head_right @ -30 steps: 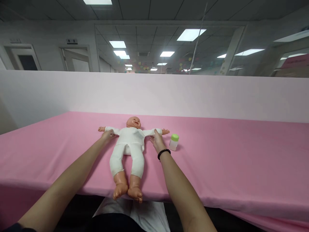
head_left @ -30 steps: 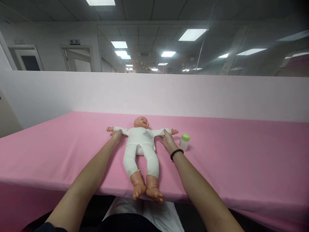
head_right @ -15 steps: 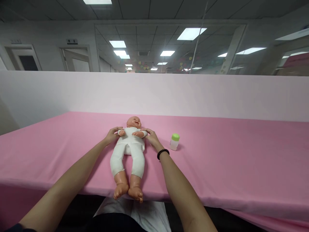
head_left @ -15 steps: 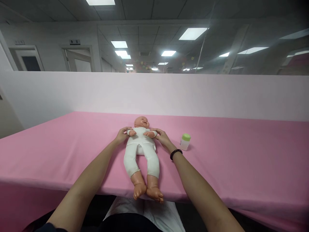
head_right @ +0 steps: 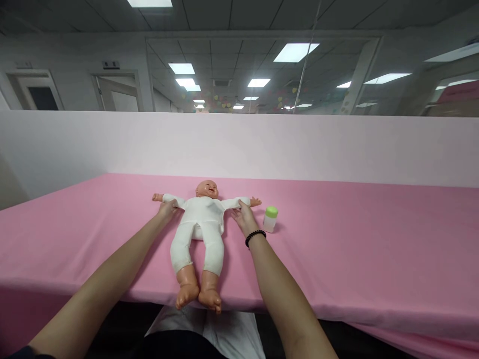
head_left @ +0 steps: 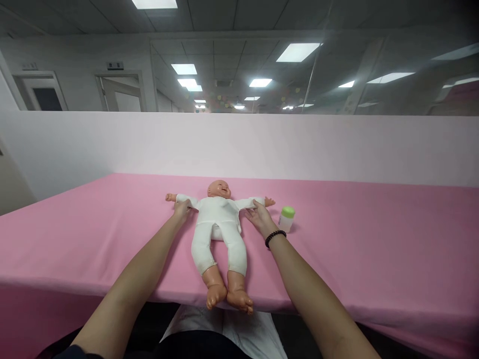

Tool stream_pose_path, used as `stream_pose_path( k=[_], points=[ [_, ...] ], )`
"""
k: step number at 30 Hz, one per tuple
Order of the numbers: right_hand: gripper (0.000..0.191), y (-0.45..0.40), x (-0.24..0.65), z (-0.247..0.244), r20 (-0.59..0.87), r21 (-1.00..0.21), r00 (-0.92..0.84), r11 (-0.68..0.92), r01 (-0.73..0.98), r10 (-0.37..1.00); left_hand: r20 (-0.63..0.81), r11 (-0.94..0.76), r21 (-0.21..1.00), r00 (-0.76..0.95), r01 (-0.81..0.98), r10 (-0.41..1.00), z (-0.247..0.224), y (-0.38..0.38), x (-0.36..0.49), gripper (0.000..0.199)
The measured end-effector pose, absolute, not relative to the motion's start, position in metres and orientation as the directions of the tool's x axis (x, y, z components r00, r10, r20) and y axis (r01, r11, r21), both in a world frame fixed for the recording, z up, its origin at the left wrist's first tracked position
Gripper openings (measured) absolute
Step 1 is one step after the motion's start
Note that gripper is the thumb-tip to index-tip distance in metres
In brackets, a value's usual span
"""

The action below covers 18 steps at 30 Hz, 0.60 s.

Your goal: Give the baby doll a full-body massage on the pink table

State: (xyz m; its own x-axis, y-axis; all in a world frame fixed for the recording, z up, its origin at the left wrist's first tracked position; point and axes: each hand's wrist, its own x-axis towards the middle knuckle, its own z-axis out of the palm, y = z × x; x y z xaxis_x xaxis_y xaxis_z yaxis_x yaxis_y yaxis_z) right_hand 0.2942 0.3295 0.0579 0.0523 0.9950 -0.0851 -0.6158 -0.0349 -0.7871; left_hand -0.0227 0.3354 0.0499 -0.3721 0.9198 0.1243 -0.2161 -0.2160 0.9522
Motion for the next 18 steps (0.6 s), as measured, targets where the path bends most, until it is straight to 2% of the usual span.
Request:
stream_pose_path(
  k=[2, 4, 5, 8, 11, 13, 15, 18],
  points=[
    [0.039, 0.328, 0.293, 0.063, 0.043, -0.811, 0.058, 0.069, -0.58, 0.997, 0.137, -0.25, 0.937, -0.402, -0.245, 0.905, 0.053, 0.332, -0.019, 0.04],
    [0.055, 0.323, 0.291, 0.07, 0.18, -0.862, 0.019, 0.167, -0.478, 0.983, 0.243, -0.318, 0.928, -0.329, -0.196, 0.912, 0.057, 0.326, -0.015, 0.045],
    [0.055, 0.32, 0.29, 0.073, 0.233, -0.894, -0.035, 0.2, -0.4, 0.972, 0.314, -0.354, 0.925, -0.247, -0.136, 0.917, 0.058, 0.322, -0.013, 0.043],
    [0.041, 0.309, 0.286, 0.079, 0.321, -0.946, -0.267, 0.296, -0.131, 0.908, 0.46, -0.463, 0.884, 0.046, 0.067, 0.887, 0.06, 0.314, -0.009, 0.028],
    [0.038, 0.301, 0.282, 0.08, 0.321, -0.939, -0.348, 0.345, 0.006, 0.881, 0.497, -0.51, 0.851, 0.124, 0.125, 0.859, 0.058, 0.311, -0.007, 0.024],
    [0.041, 0.3, 0.281, 0.08, 0.341, -0.937, -0.324, 0.345, -0.045, 0.882, 0.51, -0.516, 0.846, 0.078, 0.133, 0.857, 0.056, 0.314, -0.007, 0.027],
    [0.041, 0.303, 0.282, 0.077, 0.348, -0.935, -0.261, 0.315, -0.162, 0.9, 0.479, -0.475, 0.876, -0.047, 0.082, 0.876, 0.054, 0.319, -0.009, 0.037],
    [0.039, 0.315, 0.285, 0.072, 0.261, -0.904, -0.085, 0.212, -0.372, 0.962, 0.313, -0.357, 0.926, -0.286, -0.119, 0.906, 0.049, 0.33, -0.017, 0.048]
  ],
)
